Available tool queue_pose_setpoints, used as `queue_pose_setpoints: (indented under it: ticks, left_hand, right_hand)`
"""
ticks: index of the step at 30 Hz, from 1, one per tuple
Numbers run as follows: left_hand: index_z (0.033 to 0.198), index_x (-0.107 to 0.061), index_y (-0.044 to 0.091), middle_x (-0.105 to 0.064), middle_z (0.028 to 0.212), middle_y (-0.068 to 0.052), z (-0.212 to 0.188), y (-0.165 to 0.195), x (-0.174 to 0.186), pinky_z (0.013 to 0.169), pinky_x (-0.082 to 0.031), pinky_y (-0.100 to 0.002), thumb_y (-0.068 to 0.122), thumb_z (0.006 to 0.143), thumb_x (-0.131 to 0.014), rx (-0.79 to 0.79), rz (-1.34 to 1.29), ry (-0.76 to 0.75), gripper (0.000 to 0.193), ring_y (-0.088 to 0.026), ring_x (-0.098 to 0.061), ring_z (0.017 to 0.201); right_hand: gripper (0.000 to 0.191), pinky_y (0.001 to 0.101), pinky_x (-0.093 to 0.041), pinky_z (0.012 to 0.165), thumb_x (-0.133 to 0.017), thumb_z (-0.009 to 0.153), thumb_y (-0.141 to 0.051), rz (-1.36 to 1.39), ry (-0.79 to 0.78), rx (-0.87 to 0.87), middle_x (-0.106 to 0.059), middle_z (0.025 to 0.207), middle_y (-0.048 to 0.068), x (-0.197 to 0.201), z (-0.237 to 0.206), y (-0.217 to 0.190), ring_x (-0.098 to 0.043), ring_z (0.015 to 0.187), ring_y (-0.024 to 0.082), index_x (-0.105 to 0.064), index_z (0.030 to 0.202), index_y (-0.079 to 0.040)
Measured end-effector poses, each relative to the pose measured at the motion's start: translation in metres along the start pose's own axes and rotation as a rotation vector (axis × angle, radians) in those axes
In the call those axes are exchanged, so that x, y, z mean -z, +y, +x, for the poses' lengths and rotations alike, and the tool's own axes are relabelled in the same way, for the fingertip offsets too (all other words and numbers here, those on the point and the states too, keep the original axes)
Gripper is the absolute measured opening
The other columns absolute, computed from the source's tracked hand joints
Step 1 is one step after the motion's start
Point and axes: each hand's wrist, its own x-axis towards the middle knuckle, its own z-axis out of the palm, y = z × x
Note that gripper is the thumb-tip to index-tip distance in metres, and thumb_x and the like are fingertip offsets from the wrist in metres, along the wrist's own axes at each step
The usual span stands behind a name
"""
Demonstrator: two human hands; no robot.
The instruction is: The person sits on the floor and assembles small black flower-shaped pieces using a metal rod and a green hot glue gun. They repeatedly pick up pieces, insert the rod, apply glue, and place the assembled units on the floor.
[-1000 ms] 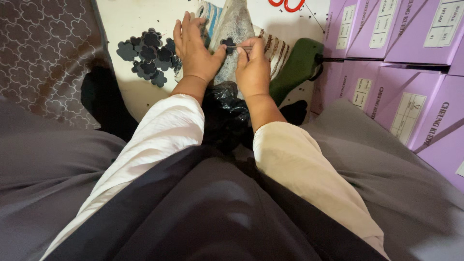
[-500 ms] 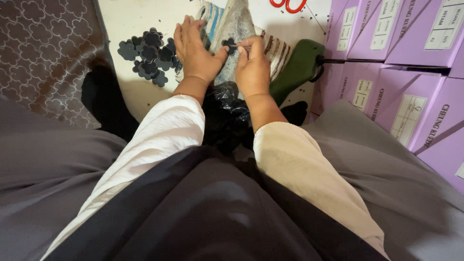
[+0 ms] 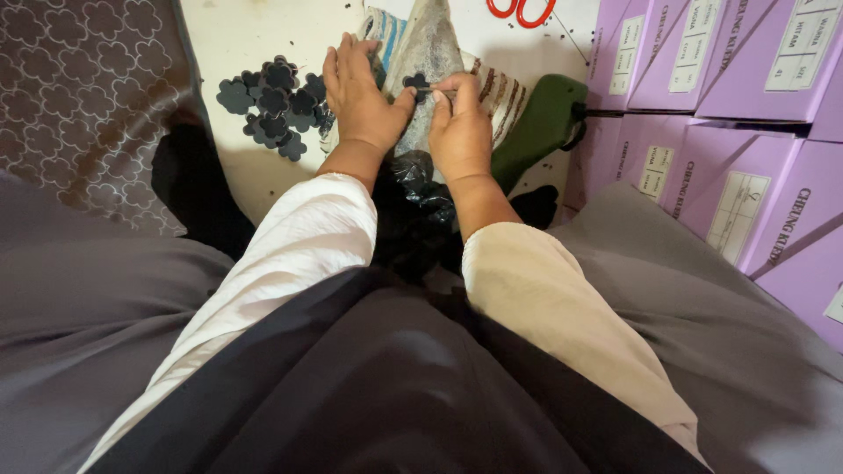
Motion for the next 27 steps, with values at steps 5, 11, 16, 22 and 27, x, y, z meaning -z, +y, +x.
queue_pose_setpoints:
  ticks: [5, 11, 16, 22, 27]
  left_hand:
    - [0.140, -0.045, 0.014, -0.027, 0.163, -0.020, -0.001, -0.001, -0.001, 0.121, -0.017, -0.058, 0.024, 0.076, -0.089, 0.006, -0.016, 0.016, 0.079, -0.044, -0.012, 0.152]
    - [0.137, -0.049, 0.015, -0.030, 0.162, -0.020, 0.001, 0.004, 0.001, 0.121, -0.017, -0.060, 0.022, 0.074, -0.089, -0.033, -0.009, 0.040, 0.075, -0.046, -0.014, 0.151]
    - [0.113, -0.069, 0.029, -0.036, 0.165, -0.012, -0.003, 0.003, 0.005, 0.124, -0.019, -0.059, 0.018, 0.083, -0.085, -0.327, 0.142, 0.024, 0.036, -0.044, -0.018, 0.155]
    - [0.110, -0.077, 0.031, -0.028, 0.168, -0.016, -0.004, -0.002, 0.008, 0.119, -0.021, -0.059, 0.018, 0.087, -0.080, -0.396, 0.132, -0.029, 0.028, -0.048, -0.014, 0.154]
    - [0.112, -0.077, 0.032, -0.023, 0.167, -0.018, 0.000, 0.003, 0.011, 0.119, -0.015, -0.060, 0.020, 0.085, -0.078, -0.285, 0.085, -0.088, 0.030, -0.049, -0.009, 0.152]
  right_hand:
    - [0.016, 0.0464, -0.057, 0.078, -0.062, 0.102, -0.011, 0.039, 0.016, 0.065, -0.076, 0.103, 0.012, 0.000, 0.000, -0.003, -0.073, 0.094, 0.038, -0.051, 0.113, -0.013]
    - [0.015, 0.0462, -0.056, 0.080, -0.065, 0.098, -0.008, 0.012, 0.062, 0.167, -0.073, 0.101, 0.015, 0.000, 0.003, -0.006, -0.071, 0.095, 0.040, -0.056, 0.110, -0.011]
    - [0.016, 0.0473, -0.054, 0.080, -0.066, 0.096, -0.006, -0.010, 0.086, 0.155, -0.073, 0.101, 0.015, -0.001, 0.007, -0.008, -0.069, 0.094, 0.040, -0.057, 0.109, -0.010]
    - [0.017, 0.0433, -0.058, 0.076, -0.065, 0.099, -0.006, 0.093, 0.069, 0.069, -0.074, 0.096, 0.013, -0.004, 0.006, -0.005, -0.075, 0.089, 0.034, -0.054, 0.112, -0.010]
    - [0.017, 0.0410, -0.059, 0.076, -0.065, 0.099, -0.005, 0.101, 0.080, 0.095, -0.074, 0.096, 0.013, -0.004, 0.006, -0.003, -0.075, 0.088, 0.033, -0.054, 0.112, -0.009]
